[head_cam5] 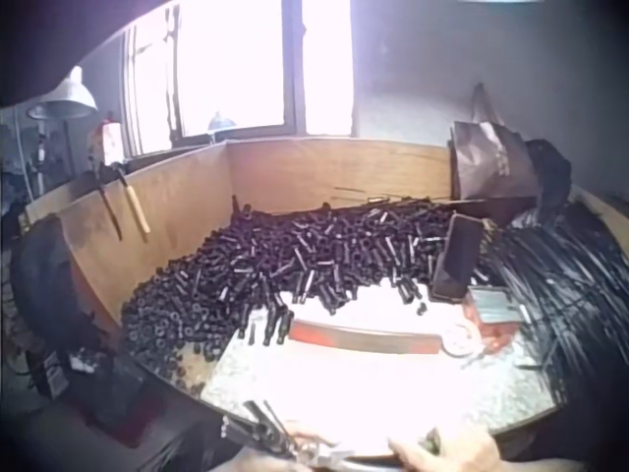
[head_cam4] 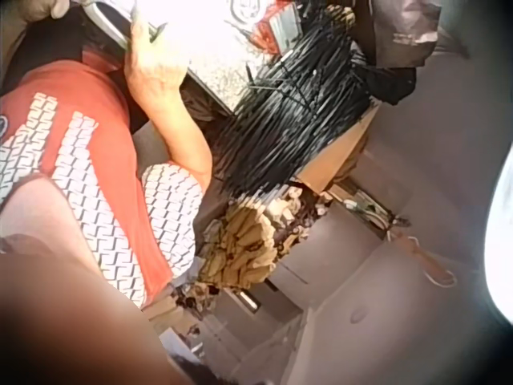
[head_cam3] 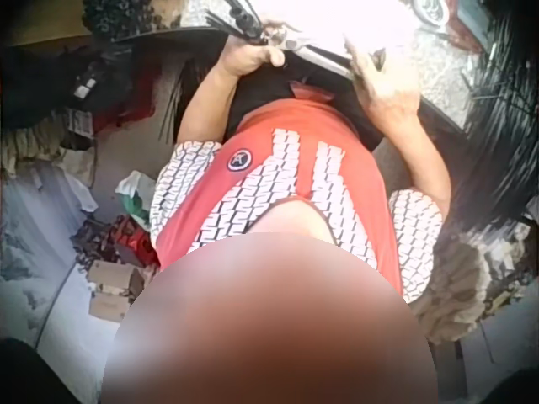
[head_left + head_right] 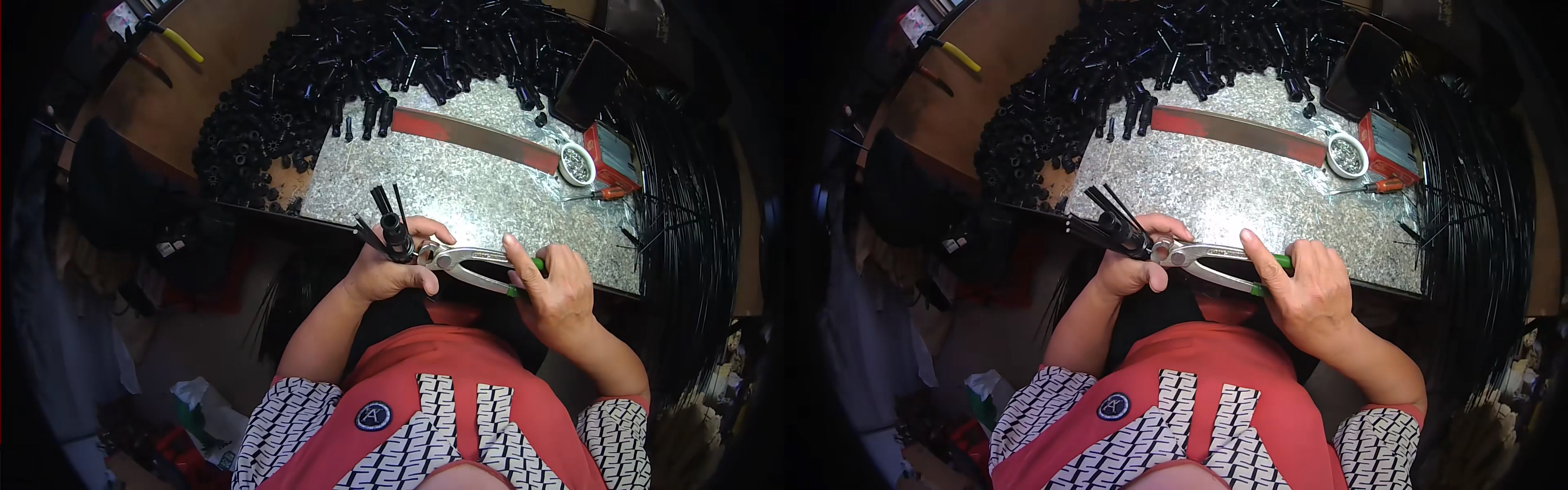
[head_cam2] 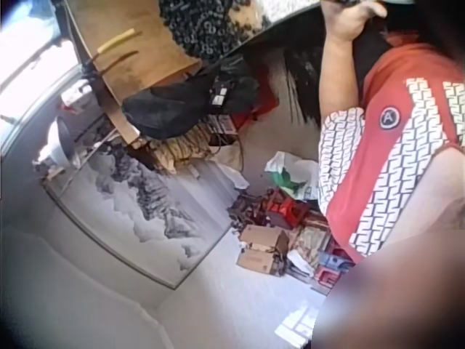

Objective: Assembling bundles of black wires by securing them with connectors or ties at a workbench.

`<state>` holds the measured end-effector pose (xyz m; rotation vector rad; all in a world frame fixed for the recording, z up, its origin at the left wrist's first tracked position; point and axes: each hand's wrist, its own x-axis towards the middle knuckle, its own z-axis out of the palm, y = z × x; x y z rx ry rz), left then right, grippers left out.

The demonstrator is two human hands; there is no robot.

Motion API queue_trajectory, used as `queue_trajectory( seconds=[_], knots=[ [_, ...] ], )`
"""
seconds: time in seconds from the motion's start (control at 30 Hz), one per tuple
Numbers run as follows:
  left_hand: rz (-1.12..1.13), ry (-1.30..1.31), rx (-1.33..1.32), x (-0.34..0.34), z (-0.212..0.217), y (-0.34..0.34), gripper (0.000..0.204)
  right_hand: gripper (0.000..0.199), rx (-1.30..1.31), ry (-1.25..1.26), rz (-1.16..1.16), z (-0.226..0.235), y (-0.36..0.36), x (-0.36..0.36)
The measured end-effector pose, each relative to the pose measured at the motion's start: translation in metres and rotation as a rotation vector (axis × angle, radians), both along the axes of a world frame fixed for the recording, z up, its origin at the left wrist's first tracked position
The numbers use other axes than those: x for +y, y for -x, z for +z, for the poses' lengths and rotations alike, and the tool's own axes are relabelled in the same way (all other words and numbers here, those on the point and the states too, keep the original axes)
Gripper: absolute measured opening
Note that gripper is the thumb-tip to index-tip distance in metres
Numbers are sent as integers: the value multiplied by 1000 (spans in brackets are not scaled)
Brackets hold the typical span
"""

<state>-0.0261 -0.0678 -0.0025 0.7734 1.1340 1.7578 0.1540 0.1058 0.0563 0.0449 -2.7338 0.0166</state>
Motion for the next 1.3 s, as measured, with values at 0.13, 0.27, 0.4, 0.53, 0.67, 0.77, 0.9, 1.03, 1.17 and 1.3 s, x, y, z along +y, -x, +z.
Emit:
queue_trajectory(
  seconds=[0.13, 0.27, 0.4, 0.53, 0.67, 0.77, 0.9, 1.03, 1.17, 1.3],
  knots=[
    [21, 5, 95, 0, -1, 1, 82, 64, 16, -13, 12, -2, 2, 1],
    [2, 0, 61, 2, -1, -2, 80, 64, 21, -69, 10, -1, 0, 1],
    [91, 30, 100, 2, 2, -8, 74, 64, -24, -80, -6, 3, -3, 0],
    [189, 56, 246, 1, -7, -11, 70, 67, -207, 165, -9, 20, -5, -7],
    [216, 72, 278, 4, -4, -11, 75, 69, -243, 259, -21, 18, -4, -8],
    [195, 116, 232, 5, 4, -8, 85, 71, -148, 228, 8, 12, -2, -4],
    [105, 66, 203, 3, -5, -2, 87, 71, -57, 116, 76, 18, -6, 4],
    [68, 46, 255, 1, -11, -2, 83, 65, -82, 59, 68, 17, -21, 5],
    [1, 15, 175, 1, -9, -11, 67, 58, -93, -26, 64, 25, -26, -2],
    [43, 1, 168, 4, -13, -11, 39, 56, -85, -104, 34, 20, -26, -7]
  ],
)
